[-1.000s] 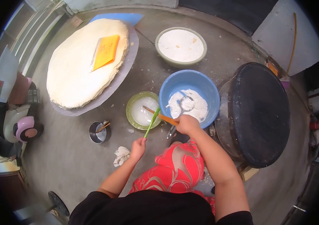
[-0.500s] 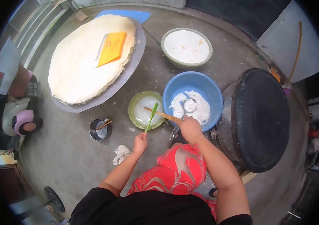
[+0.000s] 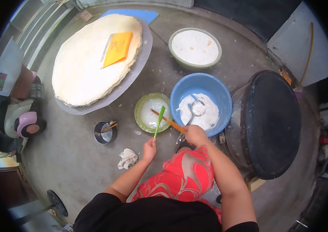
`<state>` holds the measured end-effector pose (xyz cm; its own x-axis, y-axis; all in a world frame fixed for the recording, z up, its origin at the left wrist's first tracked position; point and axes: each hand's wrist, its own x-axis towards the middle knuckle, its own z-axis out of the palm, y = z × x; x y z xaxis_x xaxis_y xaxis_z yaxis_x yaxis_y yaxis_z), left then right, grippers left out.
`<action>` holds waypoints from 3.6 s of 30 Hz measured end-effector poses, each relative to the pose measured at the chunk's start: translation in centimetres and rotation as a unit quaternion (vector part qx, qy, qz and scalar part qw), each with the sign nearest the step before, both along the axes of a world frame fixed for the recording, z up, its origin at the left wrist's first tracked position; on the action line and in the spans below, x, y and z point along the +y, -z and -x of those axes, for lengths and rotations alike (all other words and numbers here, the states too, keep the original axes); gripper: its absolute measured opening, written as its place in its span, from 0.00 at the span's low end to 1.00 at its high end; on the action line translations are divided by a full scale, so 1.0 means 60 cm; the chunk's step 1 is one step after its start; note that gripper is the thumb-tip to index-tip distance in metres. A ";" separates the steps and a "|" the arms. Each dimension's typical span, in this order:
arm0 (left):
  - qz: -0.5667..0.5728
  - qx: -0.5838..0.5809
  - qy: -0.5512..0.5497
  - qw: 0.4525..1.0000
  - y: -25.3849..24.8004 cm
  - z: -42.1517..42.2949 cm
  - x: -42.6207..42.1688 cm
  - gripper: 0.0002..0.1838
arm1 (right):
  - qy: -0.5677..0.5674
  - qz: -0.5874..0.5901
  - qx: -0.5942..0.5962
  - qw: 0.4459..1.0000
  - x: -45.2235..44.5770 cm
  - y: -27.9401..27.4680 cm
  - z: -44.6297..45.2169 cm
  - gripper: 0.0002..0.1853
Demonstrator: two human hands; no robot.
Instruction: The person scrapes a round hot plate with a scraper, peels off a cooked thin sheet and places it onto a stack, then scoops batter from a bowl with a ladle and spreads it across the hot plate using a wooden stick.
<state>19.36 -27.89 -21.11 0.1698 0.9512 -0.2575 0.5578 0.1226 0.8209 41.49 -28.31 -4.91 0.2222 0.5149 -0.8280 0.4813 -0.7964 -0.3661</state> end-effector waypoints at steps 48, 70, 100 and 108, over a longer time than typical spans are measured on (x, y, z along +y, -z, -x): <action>-0.074 0.338 0.359 0.867 -0.059 -0.374 0.098 0.16 | 0.291 -0.174 -0.228 0.913 -0.581 0.032 -0.004 0.16; -0.151 0.446 0.405 0.784 -0.119 -0.276 0.109 0.15 | 0.290 -0.178 -0.226 0.913 -0.581 0.034 -0.005 0.15; -0.084 0.351 0.465 0.808 -0.088 -0.295 0.031 0.13 | 0.285 -0.173 -0.263 0.905 -0.580 0.036 -0.006 0.17; -0.080 0.311 0.470 0.822 -0.085 -0.259 0.053 0.14 | 0.317 -0.185 -0.233 0.900 -0.583 0.040 -0.008 0.16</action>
<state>34.90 -24.69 -16.01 0.7319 0.5052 -0.4572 0.6627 -0.6838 0.3053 41.98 -63.27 -7.29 0.8482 0.3831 -0.3657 0.1423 -0.8300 -0.5393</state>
